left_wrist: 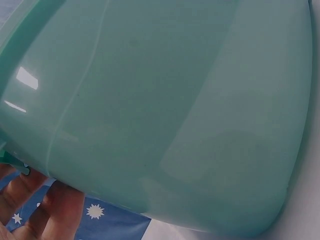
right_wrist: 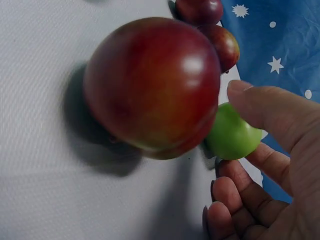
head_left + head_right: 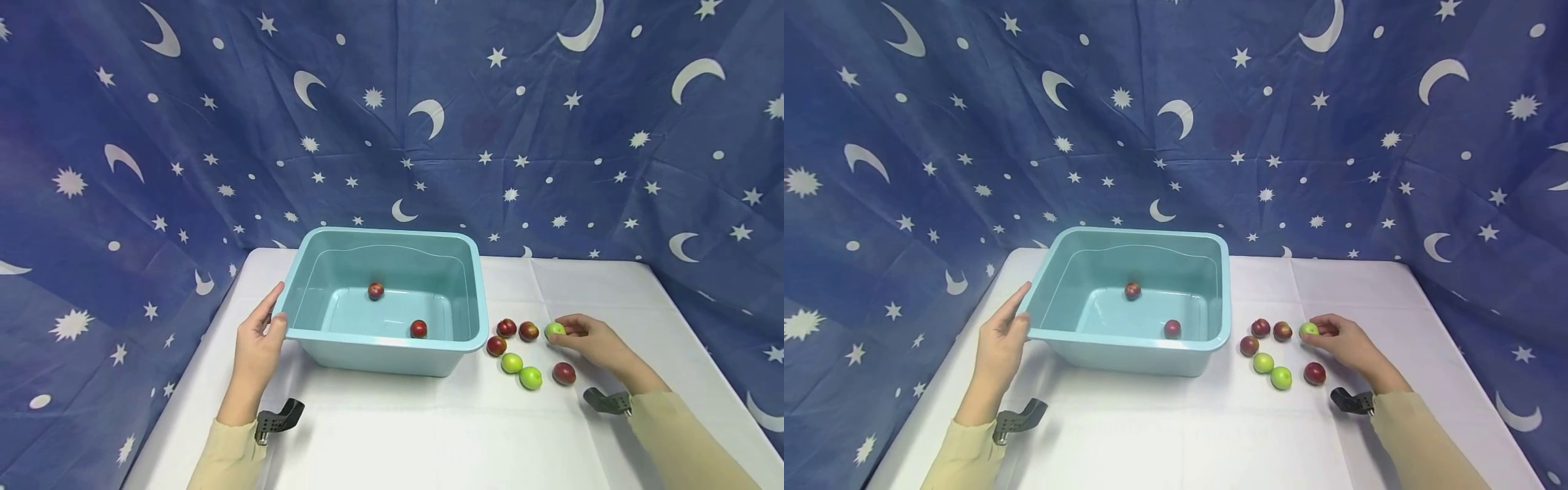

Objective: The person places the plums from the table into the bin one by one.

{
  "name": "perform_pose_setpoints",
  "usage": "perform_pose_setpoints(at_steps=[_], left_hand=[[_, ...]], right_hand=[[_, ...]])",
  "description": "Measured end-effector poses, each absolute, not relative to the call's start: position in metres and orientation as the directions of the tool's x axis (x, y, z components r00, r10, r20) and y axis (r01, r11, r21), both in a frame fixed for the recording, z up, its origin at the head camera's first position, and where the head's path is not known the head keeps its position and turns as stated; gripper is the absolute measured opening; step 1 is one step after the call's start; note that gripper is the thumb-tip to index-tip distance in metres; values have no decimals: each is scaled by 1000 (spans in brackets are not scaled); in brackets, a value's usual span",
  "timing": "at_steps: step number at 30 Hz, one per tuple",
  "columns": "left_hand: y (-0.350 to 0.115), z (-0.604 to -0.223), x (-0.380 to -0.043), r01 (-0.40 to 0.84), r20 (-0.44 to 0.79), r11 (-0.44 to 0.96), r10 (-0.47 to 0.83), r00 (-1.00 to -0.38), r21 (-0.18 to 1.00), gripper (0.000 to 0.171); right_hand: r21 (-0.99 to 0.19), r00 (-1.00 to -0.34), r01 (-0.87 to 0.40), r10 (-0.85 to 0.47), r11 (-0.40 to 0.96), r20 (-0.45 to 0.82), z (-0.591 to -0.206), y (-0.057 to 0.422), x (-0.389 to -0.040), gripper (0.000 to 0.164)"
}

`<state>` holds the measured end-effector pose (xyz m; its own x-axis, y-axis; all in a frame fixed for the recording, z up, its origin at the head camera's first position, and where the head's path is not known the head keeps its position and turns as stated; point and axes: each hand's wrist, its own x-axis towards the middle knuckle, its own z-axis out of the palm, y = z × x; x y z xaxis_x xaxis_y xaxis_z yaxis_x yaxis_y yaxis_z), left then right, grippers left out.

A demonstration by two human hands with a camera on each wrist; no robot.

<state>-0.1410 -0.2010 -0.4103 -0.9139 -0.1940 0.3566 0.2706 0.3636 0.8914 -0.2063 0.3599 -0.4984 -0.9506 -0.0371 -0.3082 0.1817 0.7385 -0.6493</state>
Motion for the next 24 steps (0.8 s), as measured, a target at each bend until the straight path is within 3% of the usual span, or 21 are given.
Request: perform_pose_setpoints(at_steps=[14,24], left_hand=[[-200,-410,-140,270,357,364,-196,-913,891,49],[-200,-411,-141,279,362,355,-193,-912,892,48]], right_hand=[[-648,-955,180,-26,740,-295,-499,361,-208,73],[-698,-979,94,-61,710,-194,-464,344,-214,70]])
